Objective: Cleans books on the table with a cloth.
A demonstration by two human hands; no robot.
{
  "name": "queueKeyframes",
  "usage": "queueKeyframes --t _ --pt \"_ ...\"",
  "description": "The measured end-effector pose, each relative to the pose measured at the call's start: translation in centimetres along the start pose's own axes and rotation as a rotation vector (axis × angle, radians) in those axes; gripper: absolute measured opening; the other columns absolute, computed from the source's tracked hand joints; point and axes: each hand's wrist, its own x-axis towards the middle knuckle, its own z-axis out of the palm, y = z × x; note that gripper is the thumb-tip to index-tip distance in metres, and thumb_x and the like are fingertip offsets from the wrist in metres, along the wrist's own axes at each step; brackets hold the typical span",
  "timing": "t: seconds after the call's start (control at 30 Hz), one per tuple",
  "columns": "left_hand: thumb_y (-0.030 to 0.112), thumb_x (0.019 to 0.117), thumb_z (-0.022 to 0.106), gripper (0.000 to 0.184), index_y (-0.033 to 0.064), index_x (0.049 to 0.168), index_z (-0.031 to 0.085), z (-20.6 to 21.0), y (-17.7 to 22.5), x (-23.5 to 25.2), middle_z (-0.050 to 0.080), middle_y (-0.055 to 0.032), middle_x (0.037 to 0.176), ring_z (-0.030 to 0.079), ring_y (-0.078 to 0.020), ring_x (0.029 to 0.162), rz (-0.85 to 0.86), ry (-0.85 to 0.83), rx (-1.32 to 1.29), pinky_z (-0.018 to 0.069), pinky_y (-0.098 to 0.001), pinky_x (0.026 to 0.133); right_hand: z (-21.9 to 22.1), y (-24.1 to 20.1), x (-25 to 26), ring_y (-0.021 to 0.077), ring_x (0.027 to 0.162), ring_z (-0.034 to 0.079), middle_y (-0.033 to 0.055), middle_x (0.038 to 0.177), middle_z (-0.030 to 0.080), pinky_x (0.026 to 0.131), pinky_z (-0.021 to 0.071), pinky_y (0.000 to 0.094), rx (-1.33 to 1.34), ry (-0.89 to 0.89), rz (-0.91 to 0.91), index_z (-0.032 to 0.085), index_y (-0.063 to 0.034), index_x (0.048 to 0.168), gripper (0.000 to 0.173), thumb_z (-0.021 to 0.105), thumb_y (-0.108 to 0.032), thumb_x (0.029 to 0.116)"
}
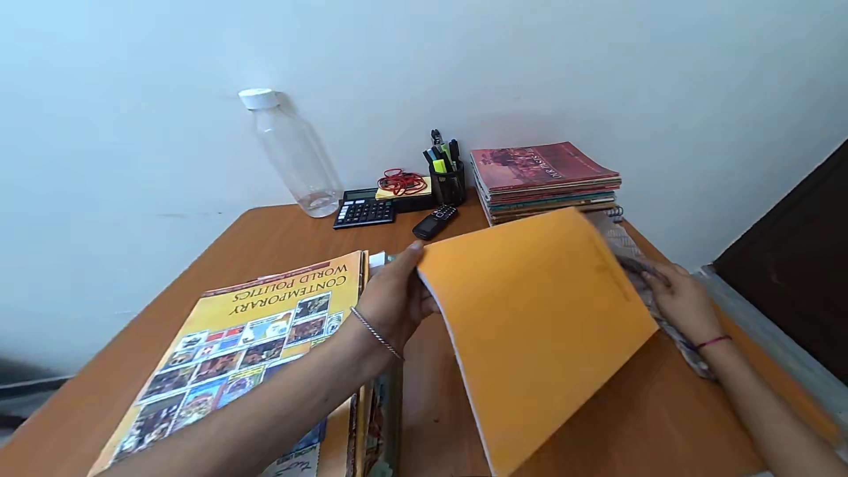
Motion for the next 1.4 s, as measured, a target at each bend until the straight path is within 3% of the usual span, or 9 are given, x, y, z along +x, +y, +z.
queueKeyframes --t 0.27,0.37,0.47,0.53,0.6,0.73,1.0,1.2,1.4 --pt "0.023 0.1142 0.032 0.031 0.0030 0.132 0.048 -3.9 -2.2 2.7 0.067 -0.0105 0.093 0.069 -0.0146 0.072 -0.197 -0.081 0.454 0.0589 -0.0280 0.065 -2.4 -2.2 0.5 0.0445 0.113 0.063 0.0314 0.117 0.067 0.098 0.0428 0.0649 0.122 0.065 0.083 0.066 0.0063 0.126 0.028 0.056 -0.010 0.1050" --pt "0.011 0.1099 0.047 0.060 0.0059 0.161 0.017 -4.0 -2.8 3.0 0.054 -0.0247 0.138 0.066 -0.0293 0.111 -0.194 -0.210 0.717 0.0573 -0.0408 0.091 -4.1 -5.9 0.0 0.0449 0.109 0.064 0.0290 0.114 0.068 0.093 0.0449 0.0663 0.047 0.080 -0.052 0.068 0.0056 0.123 0.027 0.059 -0.010 0.1032" --pt "0.018 0.1037 0.062 0.070 0.0006 0.161 0.025 -3.9 -3.0 2.6 0.022 -0.0239 0.166 0.042 -0.0366 0.145 -0.009 -0.320 1.218 0.0409 -0.0484 0.114 -4.3 -9.6 -1.1 0.0390 0.099 0.067 0.0224 0.109 0.069 0.082 0.0505 0.0619 0.015 0.079 -0.239 0.071 0.0015 0.121 0.025 0.061 -0.009 0.0999" --pt "0.025 0.1004 0.066 0.063 -0.0005 0.153 0.044 -3.9 -3.9 1.3 0.021 -0.0261 0.167 0.025 -0.0447 0.153 0.323 -0.343 1.555 0.0250 -0.0620 0.120 -3.3 -12.1 -2.4 0.0342 0.097 0.068 0.0179 0.110 0.070 0.080 0.0540 0.0573 0.024 0.029 -0.326 0.071 -0.0030 0.125 0.030 0.060 -0.015 0.0993" --pt "0.026 0.0980 0.067 0.049 -0.0005 0.138 0.062 -3.9 -5.0 -1.0 0.048 -0.0276 0.152 0.040 -0.0492 0.145 0.593 -0.440 1.751 0.0305 -0.0687 0.115 -1.2 -14.3 -4.5 0.0317 0.100 0.070 0.0139 0.114 0.071 0.079 0.0573 0.0543 0.011 -0.089 -0.383 0.070 -0.0097 0.130 0.037 0.059 -0.029 0.0999" --pt "0.031 0.1036 0.060 0.048 -0.0051 0.135 0.061 -3.5 -5.8 -4.5 0.058 -0.0267 0.143 0.059 -0.0436 0.131 0.515 -0.897 1.754 0.0475 -0.0584 0.105 2.7 -17.7 -9.9 0.0412 0.113 0.067 0.0178 0.130 0.067 0.084 0.0551 0.0583 -0.058 -0.376 -0.539 0.065 -0.0165 0.139 0.049 0.060 -0.042 0.0974" --pt "0.031 0.0907 0.074 0.050 0.0071 0.133 0.064 -3.3 -6.0 -1.8 0.063 -0.0191 0.136 0.064 -0.0396 0.123 0.976 -0.756 1.513 0.0554 -0.0566 0.093 0.3 -10.9 -6.1 0.0392 0.129 0.060 0.0155 0.137 0.065 0.103 0.0468 0.0646 -0.016 -0.211 -0.299 0.062 -0.0076 0.140 0.047 0.041 -0.032 0.1066" --pt "0.050 0.0909 0.073 0.087 0.0272 0.163 0.031 2.1 -4.3 4.1 0.016 -0.0187 0.171 0.008 -0.0459 0.158 0.622 -1.179 1.688 0.0089 -0.0753 0.118 -2.6 -4.7 -8.4 0.0545 0.143 0.039 0.0227 0.153 0.050 0.110 0.0288 0.0761 -0.098 -0.298 -0.114 0.067 -0.0079 0.136 0.041 0.048 -0.025 0.1043" --pt "0.048 0.0954 0.069 0.075 0.0252 0.160 0.039 8.8 -8.2 9.5 0.024 -0.0144 0.170 0.007 -0.0404 0.159 0.584 -1.332 1.601 0.0010 -0.0729 0.119 -1.6 -5.6 -12.9 0.0548 0.142 0.040 0.0189 0.154 0.050 0.110 0.0277 0.0760 -0.141 -0.208 -0.087 0.060 -0.0030 0.143 0.045 0.054 -0.019 0.1012"
